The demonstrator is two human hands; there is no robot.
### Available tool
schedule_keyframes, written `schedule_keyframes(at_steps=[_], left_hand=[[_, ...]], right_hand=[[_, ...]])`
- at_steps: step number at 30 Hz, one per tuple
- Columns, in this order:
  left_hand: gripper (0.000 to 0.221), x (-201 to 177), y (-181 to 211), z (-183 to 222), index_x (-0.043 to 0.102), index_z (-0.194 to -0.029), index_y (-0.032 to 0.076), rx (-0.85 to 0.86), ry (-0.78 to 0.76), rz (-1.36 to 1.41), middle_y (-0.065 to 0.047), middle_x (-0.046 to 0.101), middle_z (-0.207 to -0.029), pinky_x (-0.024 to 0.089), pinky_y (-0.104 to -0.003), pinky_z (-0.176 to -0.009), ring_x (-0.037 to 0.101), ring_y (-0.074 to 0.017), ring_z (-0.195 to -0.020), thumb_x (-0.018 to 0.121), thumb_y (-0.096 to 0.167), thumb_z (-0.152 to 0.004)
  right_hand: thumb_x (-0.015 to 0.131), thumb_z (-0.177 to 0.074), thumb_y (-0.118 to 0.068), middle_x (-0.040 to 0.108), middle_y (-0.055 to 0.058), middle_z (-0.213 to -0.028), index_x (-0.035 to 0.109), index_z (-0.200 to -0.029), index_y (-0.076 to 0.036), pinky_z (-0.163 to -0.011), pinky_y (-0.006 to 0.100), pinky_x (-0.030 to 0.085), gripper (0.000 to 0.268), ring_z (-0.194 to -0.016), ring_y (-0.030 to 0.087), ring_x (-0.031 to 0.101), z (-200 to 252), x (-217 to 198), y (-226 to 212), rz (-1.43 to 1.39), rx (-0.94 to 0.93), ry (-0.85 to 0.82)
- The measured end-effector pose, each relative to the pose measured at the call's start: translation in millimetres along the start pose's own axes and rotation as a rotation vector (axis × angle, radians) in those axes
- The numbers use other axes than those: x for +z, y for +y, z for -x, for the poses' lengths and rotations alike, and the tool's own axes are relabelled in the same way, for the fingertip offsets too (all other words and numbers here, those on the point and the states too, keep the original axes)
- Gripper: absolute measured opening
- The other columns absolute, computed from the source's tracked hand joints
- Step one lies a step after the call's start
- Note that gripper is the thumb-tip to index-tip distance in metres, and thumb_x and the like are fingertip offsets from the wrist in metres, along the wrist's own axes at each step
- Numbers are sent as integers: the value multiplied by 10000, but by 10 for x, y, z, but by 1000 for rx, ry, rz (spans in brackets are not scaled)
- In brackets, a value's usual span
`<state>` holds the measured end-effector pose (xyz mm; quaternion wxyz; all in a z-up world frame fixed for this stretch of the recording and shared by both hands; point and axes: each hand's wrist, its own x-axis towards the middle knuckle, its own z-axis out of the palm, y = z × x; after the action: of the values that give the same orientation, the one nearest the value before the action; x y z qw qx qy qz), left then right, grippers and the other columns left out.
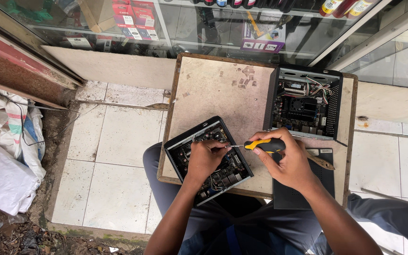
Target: The person removes a motherboard from a computer case and places it on the table. They then use a screwdriver to tighten screws on the motherboard and connect internal cables.
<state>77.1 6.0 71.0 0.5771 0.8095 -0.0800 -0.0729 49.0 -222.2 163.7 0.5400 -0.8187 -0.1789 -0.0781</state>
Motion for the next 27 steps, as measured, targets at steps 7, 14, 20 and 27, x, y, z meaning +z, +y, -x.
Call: schedule_keyframes(at_steps=[7, 14, 20, 27], left_hand=[[151, 17, -47, -21, 809, -1061, -42, -16, -28, 2, -261, 795, -909, 700, -419, -587, 804, -393, -806, 817, 4, -918], [172, 220, -392, 17, 813, -1130, 9, 84, -40, -154, -193, 810, -944, 700, -397, -592, 802, -340, -821, 769, 13, -963], [187, 142, -265, -29, 810, -1143, 9, 225, -21, -243, -199, 805, -992, 735, -459, -696, 798, -390, -930, 755, -2, -964], [165, 170, -115, -39, 842, -1046, 37, 489, 158, -144, -81, 846, -1005, 698, -290, -840, 831, -190, -901, 864, 29, -882]], right_hand=[[791, -903, -4, 820, 173, -1112, 597, -1086, 16, -814, 388, 679, 267, -1000, 335, 832, 3, 23, -76, 67, -38, -11], [812, -872, 19, 829, 204, -1055, 609, -1096, 43, -738, 381, 699, 303, -889, 328, 847, 354, 290, 84, 57, -24, 187], [615, -1022, 12, 743, 301, -1111, 433, -1207, 34, -784, 422, 728, 261, -891, 352, 819, 789, 558, 550, -334, 51, 517], [640, -1064, -55, 669, 346, -1249, 484, -1240, -93, -921, 431, 670, 238, -1087, 442, 734, 1084, 633, 887, -765, 188, 757]])
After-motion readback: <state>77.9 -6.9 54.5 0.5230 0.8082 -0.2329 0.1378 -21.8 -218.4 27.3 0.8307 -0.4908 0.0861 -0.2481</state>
